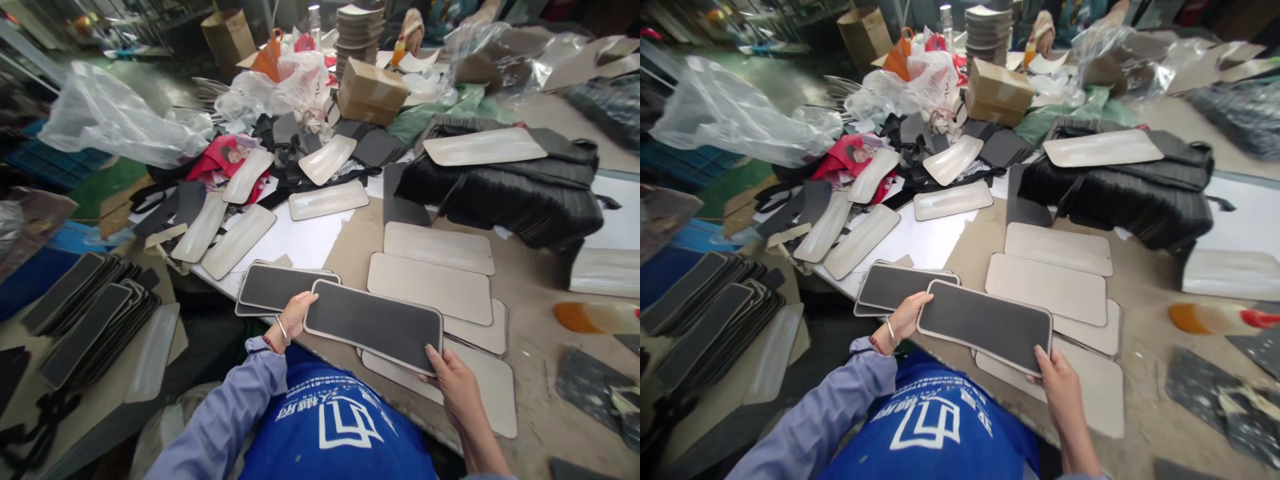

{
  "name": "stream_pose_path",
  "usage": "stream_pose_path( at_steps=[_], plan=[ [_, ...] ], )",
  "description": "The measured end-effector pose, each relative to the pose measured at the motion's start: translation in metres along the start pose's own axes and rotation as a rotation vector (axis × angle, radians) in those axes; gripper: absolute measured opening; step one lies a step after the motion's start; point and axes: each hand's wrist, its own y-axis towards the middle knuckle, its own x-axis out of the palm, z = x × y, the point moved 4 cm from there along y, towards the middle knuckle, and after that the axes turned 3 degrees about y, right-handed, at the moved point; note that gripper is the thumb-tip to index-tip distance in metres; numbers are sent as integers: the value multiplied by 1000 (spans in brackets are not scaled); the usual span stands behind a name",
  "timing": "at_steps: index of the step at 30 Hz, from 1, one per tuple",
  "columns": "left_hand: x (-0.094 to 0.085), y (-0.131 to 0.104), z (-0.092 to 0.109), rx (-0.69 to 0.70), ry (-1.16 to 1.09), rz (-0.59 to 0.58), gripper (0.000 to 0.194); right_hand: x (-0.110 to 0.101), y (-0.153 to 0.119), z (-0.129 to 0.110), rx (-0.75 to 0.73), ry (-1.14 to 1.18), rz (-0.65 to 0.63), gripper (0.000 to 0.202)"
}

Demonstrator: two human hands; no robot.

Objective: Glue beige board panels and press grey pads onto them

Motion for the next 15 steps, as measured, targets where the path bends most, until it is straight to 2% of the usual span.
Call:
stream_pose_path(
  at_steps=[4, 9, 12, 15],
  plan=[
    [-48, -1, 24, 37, -17, 72, 18, 52, 7, -16, -48, -78, -74, 49],
    [-102, 0, 48, 82, -22, 54, 21, 113, 9, -31, -81, -134, -145, 48],
    [-122, 2, 58, 81, -22, 56, 21, 138, 8, -35, -71, -155, -140, 50],
    [-134, 7, 64, 63, -22, 52, 20, 151, 7, -33, -53, -167, -121, 51]
  ],
)
